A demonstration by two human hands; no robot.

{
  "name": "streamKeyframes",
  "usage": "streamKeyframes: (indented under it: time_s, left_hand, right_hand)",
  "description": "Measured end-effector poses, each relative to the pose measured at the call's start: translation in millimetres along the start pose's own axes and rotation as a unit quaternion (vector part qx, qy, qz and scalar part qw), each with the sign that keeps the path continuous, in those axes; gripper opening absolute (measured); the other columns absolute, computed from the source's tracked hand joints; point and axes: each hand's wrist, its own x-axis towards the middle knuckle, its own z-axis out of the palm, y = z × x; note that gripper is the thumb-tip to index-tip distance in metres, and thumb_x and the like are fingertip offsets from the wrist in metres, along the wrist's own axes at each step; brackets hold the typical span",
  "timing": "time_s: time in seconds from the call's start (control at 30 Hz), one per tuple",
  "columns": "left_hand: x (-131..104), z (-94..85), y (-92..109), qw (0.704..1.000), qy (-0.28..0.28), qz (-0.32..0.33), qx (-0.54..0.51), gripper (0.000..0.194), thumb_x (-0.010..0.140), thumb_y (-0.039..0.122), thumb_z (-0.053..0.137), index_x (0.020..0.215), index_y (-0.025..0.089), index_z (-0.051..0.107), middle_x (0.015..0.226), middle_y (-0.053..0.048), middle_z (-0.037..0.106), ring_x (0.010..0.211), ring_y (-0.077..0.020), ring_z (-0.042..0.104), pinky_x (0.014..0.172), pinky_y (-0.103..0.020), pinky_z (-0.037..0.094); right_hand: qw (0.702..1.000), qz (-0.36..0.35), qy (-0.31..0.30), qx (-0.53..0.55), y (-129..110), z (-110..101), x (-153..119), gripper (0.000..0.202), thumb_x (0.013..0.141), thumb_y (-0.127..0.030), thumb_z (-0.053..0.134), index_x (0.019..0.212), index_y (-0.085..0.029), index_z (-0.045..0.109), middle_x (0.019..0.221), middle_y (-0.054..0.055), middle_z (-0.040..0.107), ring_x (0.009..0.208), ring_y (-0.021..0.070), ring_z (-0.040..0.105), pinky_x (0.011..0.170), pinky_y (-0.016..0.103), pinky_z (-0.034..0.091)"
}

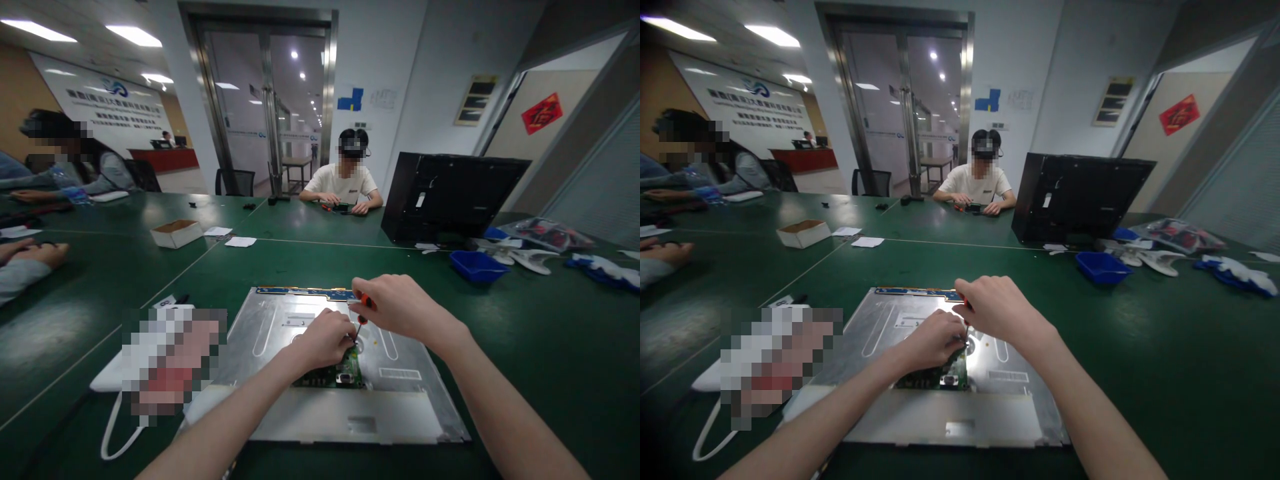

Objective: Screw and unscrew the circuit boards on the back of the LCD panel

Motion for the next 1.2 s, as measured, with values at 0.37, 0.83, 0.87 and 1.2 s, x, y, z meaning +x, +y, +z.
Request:
streamKeyframes:
  time_s: [0.37, 0.83, 0.87, 1.2]
  left_hand:
    - [11.3, -2.3, -4.8, 0.998, -0.059, 0.013, 0.001, 0.007, 0.075, 0.014, 0.061, 0.077, 0.018, 0.066, 0.083, -0.004, 0.070, 0.079, -0.0212, 0.064, 0.068, -0.027, 0.043]
    - [27.4, -3.0, -21.7, 0.987, -0.138, 0.049, -0.070, 0.014, 0.069, 0.010, 0.063, 0.078, 0.019, 0.069, 0.073, 0.000, 0.069, 0.067, -0.0158, 0.060, 0.058, -0.023, 0.040]
    - [27.6, -3.1, -22.3, 0.987, -0.137, 0.052, -0.071, 0.015, 0.069, 0.009, 0.063, 0.079, 0.019, 0.069, 0.073, 0.000, 0.069, 0.067, -0.0158, 0.060, 0.059, -0.023, 0.040]
    - [27.6, -6.8, -22.0, 0.987, -0.136, 0.049, -0.070, 0.015, 0.070, 0.008, 0.061, 0.076, 0.019, 0.069, 0.075, 0.000, 0.070, 0.072, -0.0172, 0.062, 0.064, -0.023, 0.043]
  right_hand:
    - [0.999, -0.017, -0.002, 0.031, -2.0, -6.2, -3.7, 0.019, 0.085, -0.041, 0.056, 0.089, -0.023, 0.051, 0.076, 0.002, 0.067, 0.065, 0.0179, 0.061, 0.049, 0.027, 0.021]
    - [0.998, -0.022, -0.013, 0.053, -0.8, -4.2, -2.0, 0.014, 0.082, -0.032, 0.059, 0.090, -0.023, 0.051, 0.079, 0.000, 0.067, 0.067, 0.0170, 0.061, 0.051, 0.026, 0.025]
    - [0.999, -0.015, -0.011, 0.038, -1.1, -3.7, -1.1, 0.014, 0.083, -0.035, 0.058, 0.089, -0.024, 0.051, 0.077, 0.001, 0.067, 0.066, 0.0175, 0.061, 0.050, 0.026, 0.024]
    - [0.996, -0.034, -0.008, 0.080, -2.3, -5.4, -3.0, 0.012, 0.078, -0.021, 0.054, 0.090, -0.023, 0.050, 0.080, 0.000, 0.066, 0.068, 0.0155, 0.059, 0.054, 0.026, 0.026]
